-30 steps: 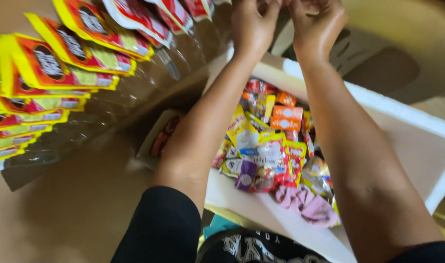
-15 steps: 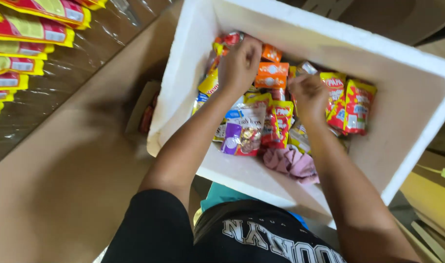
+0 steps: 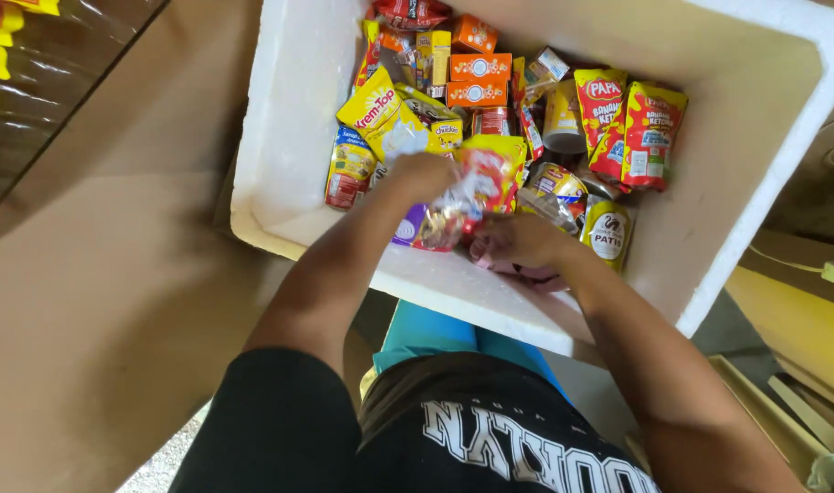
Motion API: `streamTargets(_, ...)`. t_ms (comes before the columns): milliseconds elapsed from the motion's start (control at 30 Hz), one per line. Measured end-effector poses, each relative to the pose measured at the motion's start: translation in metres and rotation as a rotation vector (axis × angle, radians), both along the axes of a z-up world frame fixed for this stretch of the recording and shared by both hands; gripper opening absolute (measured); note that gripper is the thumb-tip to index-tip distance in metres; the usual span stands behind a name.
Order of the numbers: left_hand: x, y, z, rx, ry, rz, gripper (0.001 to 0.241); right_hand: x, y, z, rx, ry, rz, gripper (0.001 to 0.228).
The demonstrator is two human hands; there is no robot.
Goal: Stocking various food and condiment pouches from a bin onto a display shelf.
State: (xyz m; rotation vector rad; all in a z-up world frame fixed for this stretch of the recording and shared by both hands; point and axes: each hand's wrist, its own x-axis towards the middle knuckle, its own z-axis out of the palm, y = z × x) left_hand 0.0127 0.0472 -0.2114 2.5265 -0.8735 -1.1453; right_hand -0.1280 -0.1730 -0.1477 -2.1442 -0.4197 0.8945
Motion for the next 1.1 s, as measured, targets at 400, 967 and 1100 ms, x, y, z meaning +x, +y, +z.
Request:
streamTargets(400, 0.001, -0.039, 0.105, 0.365, 0.071, 0.097, 0.055, -0.012, -0.017, 0.014, 0.002, 0.278, -0.201, 0.027)
streamTargets(967, 0.013, -0.042, 0.034, 0.294, -0.037, 0.216, 0.029, -0.009, 0.000, 0.035, -0.503, -0.068, -0.273, 0.054)
streamTargets(1100, 0.030, -0.018, 0.090, 0.296, -0.189, 0.320, 0.027, -0.018, -0.020, 0.012, -0.131, -0.292, -0.433, 0.050)
